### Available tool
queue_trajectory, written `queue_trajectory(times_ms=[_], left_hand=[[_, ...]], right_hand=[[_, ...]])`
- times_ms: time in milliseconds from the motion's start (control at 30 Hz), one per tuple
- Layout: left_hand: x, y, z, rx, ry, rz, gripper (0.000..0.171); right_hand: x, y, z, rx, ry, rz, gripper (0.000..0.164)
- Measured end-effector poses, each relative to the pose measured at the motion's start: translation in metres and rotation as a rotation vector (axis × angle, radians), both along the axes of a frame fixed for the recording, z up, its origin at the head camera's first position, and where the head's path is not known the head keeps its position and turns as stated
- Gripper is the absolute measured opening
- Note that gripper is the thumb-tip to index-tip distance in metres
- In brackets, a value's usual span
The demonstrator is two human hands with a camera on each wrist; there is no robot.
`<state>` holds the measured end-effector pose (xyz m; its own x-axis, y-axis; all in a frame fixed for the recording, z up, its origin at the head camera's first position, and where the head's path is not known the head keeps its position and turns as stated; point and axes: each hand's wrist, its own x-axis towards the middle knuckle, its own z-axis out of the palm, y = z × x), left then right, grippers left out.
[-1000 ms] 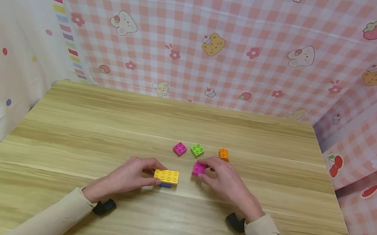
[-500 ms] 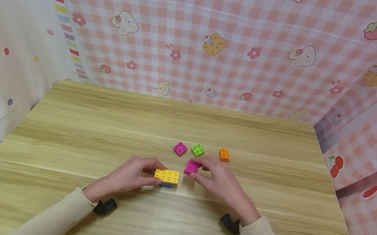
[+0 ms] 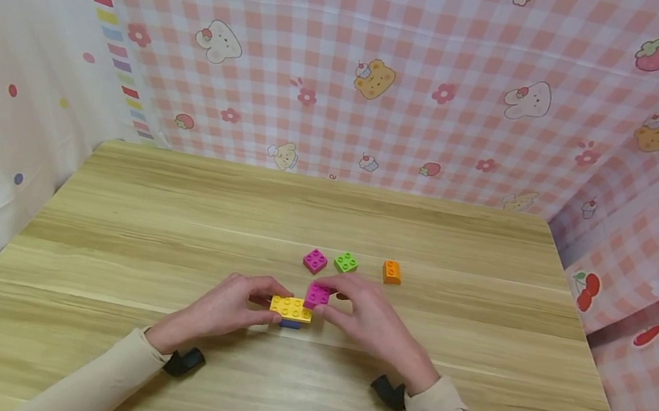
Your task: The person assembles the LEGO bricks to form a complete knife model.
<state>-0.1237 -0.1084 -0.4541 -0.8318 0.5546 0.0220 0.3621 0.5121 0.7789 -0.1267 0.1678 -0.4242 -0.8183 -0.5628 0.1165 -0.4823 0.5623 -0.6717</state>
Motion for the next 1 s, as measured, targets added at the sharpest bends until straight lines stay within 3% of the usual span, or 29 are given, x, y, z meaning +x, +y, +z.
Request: queue_trajectory(times_ms=[500,1000], left_hand=[[-0.001,0.0,0.0,0.003,-0.006,-0.002,0.031],[-0.001,0.0,0.0,0.003,0.007,0.002,0.031]], right_hand=[[0.0,-0.015,-0.002,-0.042,-0.019,0.053,0.035],[0.0,-0.027,-0.005,-0.001,-0.021,0.048,0.037]])
